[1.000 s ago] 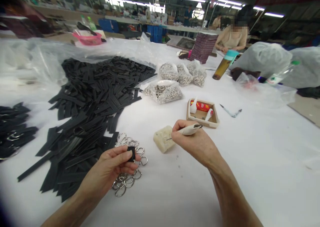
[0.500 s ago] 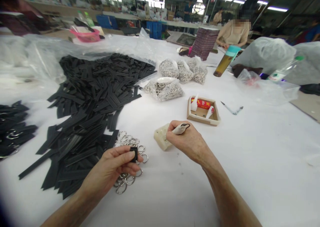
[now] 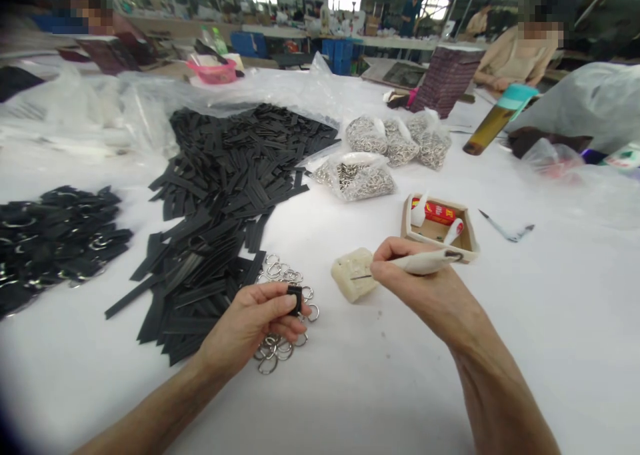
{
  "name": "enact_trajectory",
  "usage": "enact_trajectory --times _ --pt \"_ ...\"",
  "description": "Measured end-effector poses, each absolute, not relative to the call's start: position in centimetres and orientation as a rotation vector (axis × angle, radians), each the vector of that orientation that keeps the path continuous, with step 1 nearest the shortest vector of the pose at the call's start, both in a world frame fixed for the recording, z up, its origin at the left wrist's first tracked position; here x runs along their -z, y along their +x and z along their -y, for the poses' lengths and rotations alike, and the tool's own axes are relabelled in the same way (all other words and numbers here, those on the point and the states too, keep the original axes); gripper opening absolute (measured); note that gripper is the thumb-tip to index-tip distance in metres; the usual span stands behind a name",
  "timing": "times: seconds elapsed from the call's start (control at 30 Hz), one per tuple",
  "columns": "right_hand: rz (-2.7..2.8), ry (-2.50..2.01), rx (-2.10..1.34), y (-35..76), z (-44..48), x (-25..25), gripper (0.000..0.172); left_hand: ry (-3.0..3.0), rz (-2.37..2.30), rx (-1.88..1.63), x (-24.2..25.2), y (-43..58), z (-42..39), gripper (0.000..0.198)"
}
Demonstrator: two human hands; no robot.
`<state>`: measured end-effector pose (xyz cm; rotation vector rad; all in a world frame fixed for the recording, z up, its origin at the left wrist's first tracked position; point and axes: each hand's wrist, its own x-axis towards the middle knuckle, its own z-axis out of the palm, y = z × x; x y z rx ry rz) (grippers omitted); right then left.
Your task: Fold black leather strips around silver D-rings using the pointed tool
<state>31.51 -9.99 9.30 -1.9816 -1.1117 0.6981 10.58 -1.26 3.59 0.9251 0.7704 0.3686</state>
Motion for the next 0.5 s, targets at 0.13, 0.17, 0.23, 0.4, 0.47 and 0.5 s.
enact_trajectory --times 0.13,0.17,0.23,0.4,0.47,0.5 --pt "0.975 -1.666 -0.855 30.4 10.0 -9.7 0.018 0.963 -0.768 -0.375 -3.6 10.5 1.4 0.015" --pt "0.960 -1.611 -0.889 29.9 9.9 -9.7 0.017 0.966 -0.765 -0.374 -3.6 10.5 1.4 0.015" --pt "0.940 -1.551 -0.930 29.1 9.6 -9.7 0.016 0.971 -0.761 -0.368 -3.8 10.6 1.5 0.014" --pt "0.956 -1.546 -1.030 28.1 9.2 -9.1 0.018 0.998 -0.763 -0.341 -4.4 10.7 1.7 0.012" --pt "0.977 -1.535 -1.071 28.1 9.2 -8.7 0.017 1.012 -0.754 -0.330 -4.5 10.6 1.7 0.013" --pt "0.986 -1.526 -1.077 28.1 9.2 -8.5 0.017 1.022 -0.748 -0.326 -4.6 10.6 1.8 0.013"
